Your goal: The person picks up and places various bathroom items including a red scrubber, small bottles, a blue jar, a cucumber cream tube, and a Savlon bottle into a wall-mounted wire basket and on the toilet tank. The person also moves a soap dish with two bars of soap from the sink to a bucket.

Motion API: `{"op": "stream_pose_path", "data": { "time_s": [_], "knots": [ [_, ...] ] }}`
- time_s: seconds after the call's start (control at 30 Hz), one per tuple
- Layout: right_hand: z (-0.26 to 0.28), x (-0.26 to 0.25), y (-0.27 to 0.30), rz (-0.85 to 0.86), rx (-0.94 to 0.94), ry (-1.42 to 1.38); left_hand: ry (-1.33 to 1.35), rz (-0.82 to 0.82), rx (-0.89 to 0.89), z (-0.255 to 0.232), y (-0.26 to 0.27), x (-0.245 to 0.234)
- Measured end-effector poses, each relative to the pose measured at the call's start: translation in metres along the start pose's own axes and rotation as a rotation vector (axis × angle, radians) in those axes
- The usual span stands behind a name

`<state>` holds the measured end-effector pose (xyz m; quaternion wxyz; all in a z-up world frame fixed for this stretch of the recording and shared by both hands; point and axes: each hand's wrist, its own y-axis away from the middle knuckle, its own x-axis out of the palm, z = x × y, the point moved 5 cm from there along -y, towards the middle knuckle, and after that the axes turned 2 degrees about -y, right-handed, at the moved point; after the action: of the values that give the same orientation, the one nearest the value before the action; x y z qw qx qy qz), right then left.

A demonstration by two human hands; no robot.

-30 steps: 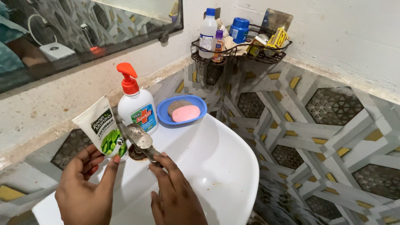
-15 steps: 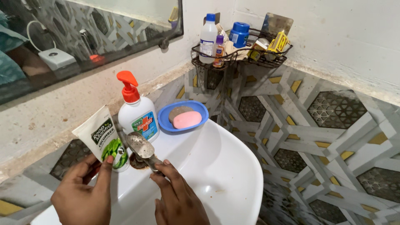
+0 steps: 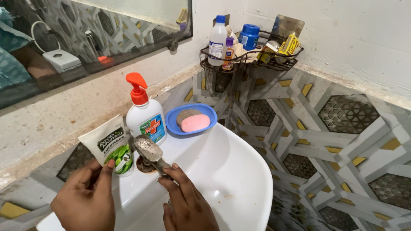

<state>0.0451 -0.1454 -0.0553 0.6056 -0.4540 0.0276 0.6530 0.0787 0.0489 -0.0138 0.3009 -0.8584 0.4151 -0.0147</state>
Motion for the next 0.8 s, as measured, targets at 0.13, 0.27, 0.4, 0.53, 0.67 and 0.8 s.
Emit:
{"op": "stream_pose_path", "data": {
  "time_s": [0.13, 0.27, 0.4, 0.53, 0.67, 0.8],
  "knots": [
    [0.001, -0.001, 0.001, -0.01, -0.016, 0.003, 0.113, -0.001, -0.006, 0.004, -0.001, -0.004],
    [0.001, -0.002, 0.002, -0.036, -0.035, 0.007, 0.083, -0.018, -0.081, 0.002, 0.0, -0.013],
    [0.001, -0.002, 0.001, -0.023, -0.011, -0.003, 0.045, -0.021, -0.077, -0.006, 0.0, -0.022],
    [0.001, -0.006, 0.002, -0.01, -0.005, -0.054, 0.069, -0.011, -0.127, -0.007, -0.001, -0.027],
    [0.004, -0.01, 0.002, 0.001, 0.02, -0.095, 0.256, -0.036, -0.131, -0.011, 0.003, -0.022],
    [0.007, -0.016, 0.002, -0.063, 0.012, -0.107, 0.399, -0.023, -0.136, -0.014, 0.004, -0.02]
  ]
}}
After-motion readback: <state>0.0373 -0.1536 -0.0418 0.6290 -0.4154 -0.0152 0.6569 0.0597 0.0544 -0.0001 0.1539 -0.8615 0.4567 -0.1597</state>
